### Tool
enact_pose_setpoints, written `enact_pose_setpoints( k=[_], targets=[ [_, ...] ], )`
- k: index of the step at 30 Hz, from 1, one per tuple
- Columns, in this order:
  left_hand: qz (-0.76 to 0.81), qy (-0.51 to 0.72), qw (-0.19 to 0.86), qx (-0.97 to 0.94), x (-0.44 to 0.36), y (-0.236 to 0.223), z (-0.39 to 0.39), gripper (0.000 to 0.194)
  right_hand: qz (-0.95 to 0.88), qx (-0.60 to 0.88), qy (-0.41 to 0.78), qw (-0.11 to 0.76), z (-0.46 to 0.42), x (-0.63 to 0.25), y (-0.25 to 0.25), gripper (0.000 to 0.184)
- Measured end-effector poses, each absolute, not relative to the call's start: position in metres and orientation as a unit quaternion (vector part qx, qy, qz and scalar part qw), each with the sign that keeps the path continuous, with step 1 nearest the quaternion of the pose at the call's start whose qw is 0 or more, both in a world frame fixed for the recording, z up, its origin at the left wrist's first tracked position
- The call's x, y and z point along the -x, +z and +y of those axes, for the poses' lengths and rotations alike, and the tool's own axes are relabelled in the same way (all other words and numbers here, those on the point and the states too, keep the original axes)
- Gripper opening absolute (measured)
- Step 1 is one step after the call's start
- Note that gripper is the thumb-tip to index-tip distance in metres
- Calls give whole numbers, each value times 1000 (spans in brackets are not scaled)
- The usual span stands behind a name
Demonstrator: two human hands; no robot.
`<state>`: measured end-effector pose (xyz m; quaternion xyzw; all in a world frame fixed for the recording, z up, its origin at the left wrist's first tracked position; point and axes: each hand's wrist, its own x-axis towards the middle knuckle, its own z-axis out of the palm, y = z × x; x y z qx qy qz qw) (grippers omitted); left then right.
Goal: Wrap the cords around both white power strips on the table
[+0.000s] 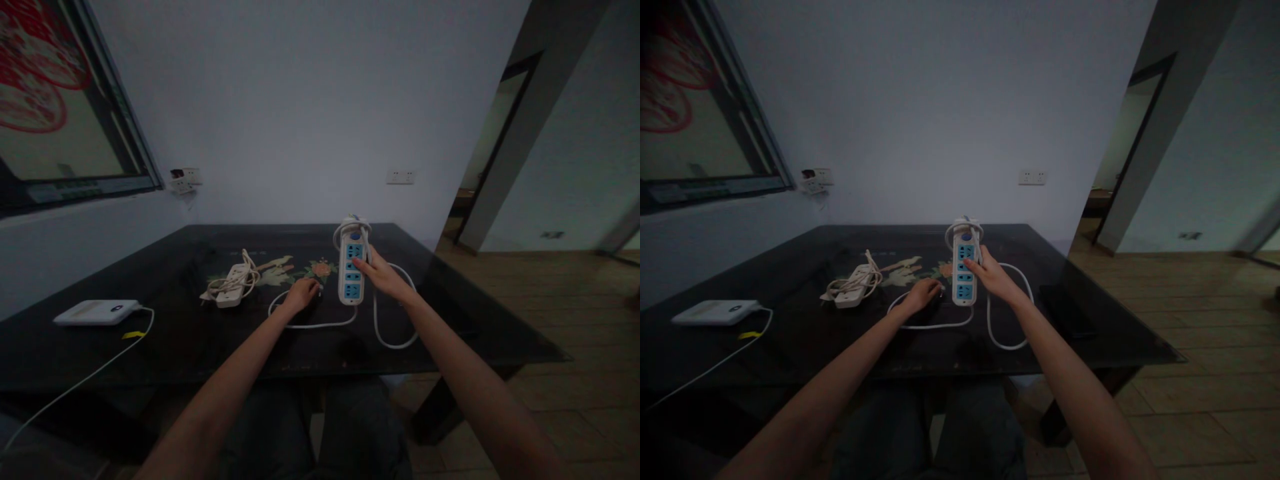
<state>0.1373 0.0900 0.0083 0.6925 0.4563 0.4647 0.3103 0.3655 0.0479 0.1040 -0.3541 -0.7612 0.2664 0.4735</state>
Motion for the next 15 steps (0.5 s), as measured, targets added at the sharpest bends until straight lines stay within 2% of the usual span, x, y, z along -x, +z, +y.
enact_pose_setpoints(
  k=[4,9,15],
  targets=[
    [405,501,357,-677,-156,27,70,24,-756,333,312,469,39,-364,103,40],
    [342,503,465,-643,-189,47,40,51,-770,326,306,456,22,-362,110,36],
    [323,514,499,-619,-189,58,21,42,-790,326,300,425,14,-366,115,32]
  ],
)
